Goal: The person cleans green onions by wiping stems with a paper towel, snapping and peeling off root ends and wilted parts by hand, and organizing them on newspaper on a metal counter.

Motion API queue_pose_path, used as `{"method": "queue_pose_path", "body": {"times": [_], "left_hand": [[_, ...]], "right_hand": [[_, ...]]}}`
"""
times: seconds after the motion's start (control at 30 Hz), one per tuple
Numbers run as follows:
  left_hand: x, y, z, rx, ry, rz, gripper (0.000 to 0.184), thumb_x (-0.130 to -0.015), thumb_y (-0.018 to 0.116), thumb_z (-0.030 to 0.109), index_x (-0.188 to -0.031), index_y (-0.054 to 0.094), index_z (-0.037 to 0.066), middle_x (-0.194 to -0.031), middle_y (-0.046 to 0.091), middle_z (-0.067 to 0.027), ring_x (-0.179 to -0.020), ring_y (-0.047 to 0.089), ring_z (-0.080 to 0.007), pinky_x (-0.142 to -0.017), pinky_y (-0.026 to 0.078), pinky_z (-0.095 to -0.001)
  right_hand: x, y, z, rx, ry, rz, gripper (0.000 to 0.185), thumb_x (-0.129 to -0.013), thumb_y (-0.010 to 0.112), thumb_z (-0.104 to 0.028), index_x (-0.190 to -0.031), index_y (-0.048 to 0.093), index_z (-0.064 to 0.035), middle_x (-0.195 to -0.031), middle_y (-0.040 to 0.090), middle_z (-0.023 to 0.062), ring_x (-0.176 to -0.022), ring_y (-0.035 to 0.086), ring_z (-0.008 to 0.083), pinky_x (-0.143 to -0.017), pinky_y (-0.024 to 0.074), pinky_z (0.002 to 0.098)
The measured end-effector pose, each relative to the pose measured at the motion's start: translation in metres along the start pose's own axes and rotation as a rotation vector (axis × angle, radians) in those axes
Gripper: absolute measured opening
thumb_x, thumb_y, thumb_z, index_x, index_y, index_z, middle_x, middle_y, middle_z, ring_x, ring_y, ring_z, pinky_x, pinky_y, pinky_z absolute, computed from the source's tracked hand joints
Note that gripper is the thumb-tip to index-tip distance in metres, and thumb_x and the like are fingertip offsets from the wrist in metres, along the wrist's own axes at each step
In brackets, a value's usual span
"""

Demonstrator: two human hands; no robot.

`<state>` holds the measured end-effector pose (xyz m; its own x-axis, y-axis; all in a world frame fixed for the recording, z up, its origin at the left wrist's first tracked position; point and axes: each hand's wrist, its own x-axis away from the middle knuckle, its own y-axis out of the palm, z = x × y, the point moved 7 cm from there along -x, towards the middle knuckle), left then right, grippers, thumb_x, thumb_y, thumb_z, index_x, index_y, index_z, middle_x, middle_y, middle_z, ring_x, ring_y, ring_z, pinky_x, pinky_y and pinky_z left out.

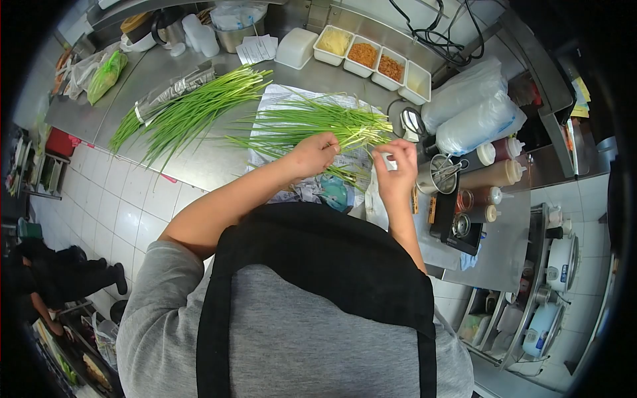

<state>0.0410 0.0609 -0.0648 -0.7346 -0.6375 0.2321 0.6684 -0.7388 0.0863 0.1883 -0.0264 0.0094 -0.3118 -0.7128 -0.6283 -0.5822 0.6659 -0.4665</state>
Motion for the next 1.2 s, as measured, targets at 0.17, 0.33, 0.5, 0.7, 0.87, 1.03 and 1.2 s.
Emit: {"method": "queue_pose_path", "body": {"times": [0.17, 0.33, 0.5, 0.7, 0.87, 1.03, 1.2], "left_hand": [[0.002, 0.002, 0.004, -0.062, 0.007, -0.049, 0.009, -0.093, 0.048, 0.016, -0.09, 0.049, 0.007, -0.062, 0.044, 0.0023, -0.05, 0.037, -0.0055, -0.044, 0.03, -0.0215], [0.003, -0.009, 0.007, -0.203, 0.089, 0.045, 0.01, -0.091, 0.05, 0.017, -0.089, 0.05, 0.007, -0.064, 0.045, 0.0027, -0.053, 0.038, -0.0053, -0.046, 0.031, -0.0223], [0.001, -0.018, 0.006, -0.245, 0.139, 0.08, 0.014, -0.087, 0.056, 0.017, -0.09, 0.054, 0.003, -0.067, 0.057, -0.0027, -0.061, 0.053, -0.0108, -0.058, 0.043, -0.028], [0.007, -0.012, 0.018, -0.213, 0.159, 0.107, 0.015, -0.084, 0.061, 0.015, -0.088, 0.053, 0.003, -0.067, 0.06, -0.0038, -0.063, 0.056, -0.0103, -0.058, 0.043, -0.0267], [0.004, -0.009, 0.015, -0.312, 0.249, 0.149, 0.011, -0.084, 0.062, 0.011, -0.088, 0.052, 0.006, -0.065, 0.055, 0.0014, -0.055, 0.046, -0.0049, -0.049, 0.037, -0.0219], [0.013, -0.006, 0.022, -0.386, 0.241, 0.156, 0.01, -0.085, 0.061, 0.011, -0.087, 0.053, 0.006, -0.065, 0.055, 0.0015, -0.055, 0.046, -0.0048, -0.05, 0.036, -0.022], [0.011, -0.001, 0.014, -0.028, 0.074, 0.067, 0.01, -0.09, 0.054, 0.018, -0.092, 0.052, 0.008, -0.066, 0.054, 0.0004, -0.052, 0.042, -0.0042, -0.047, 0.034, -0.0202]], "right_hand": [[-0.003, 0.008, -0.036, 0.274, -0.313, -0.063, 0.022, -0.065, 0.071, -0.002, -0.084, 0.069, -0.0132, -0.085, 0.054, 0.003, -0.078, 0.05, 0.023, -0.066, 0.0419, 0.0322], [0.0, 0.016, 0.004, -0.013, -0.017, -0.064, 0.016, -0.076, 0.065, -0.006, -0.092, 0.066, -0.0097, -0.088, 0.057, 0.002, -0.08, 0.053, 0.0189, -0.07, 0.0425, 0.0294], [0.008, 0.028, 0.053, -0.339, 0.395, -0.105, 0.008, -0.085, 0.06, -0.008, -0.091, 0.063, -0.0045, -0.084, 0.063, 0.0013, -0.072, 0.053, 0.0097, -0.065, 0.0429, 0.0232], [0.006, 0.022, 0.032, -0.381, 0.45, -0.082, 0.011, -0.078, 0.068, -0.007, -0.087, 0.062, -0.0038, -0.077, 0.062, -0.0006, -0.068, 0.051, 0.0053, -0.061, 0.0423, 0.0194], [0.014, 0.045, 0.013, -0.533, 0.521, -0.127, 0.013, -0.073, 0.072, -0.005, -0.082, 0.063, -0.0016, -0.072, 0.06, -0.0007, -0.066, 0.05, 0.0049, -0.062, 0.0415, 0.019], [0.021, 0.054, 0.015, -0.603, 0.618, -0.152, 0.011, -0.076, 0.071, -0.006, -0.083, 0.064, -0.0011, -0.072, 0.06, -0.0009, -0.066, 0.05, 0.0047, -0.063, 0.041, 0.0187], [0.025, 0.059, 0.016, -0.678, 0.656, -0.218, 0.009, -0.079, 0.067, -0.006, -0.085, 0.062, -0.0017, -0.073, 0.059, -0.0023, -0.064, 0.048, 0.0041, -0.062, 0.0394, 0.0187]]}}
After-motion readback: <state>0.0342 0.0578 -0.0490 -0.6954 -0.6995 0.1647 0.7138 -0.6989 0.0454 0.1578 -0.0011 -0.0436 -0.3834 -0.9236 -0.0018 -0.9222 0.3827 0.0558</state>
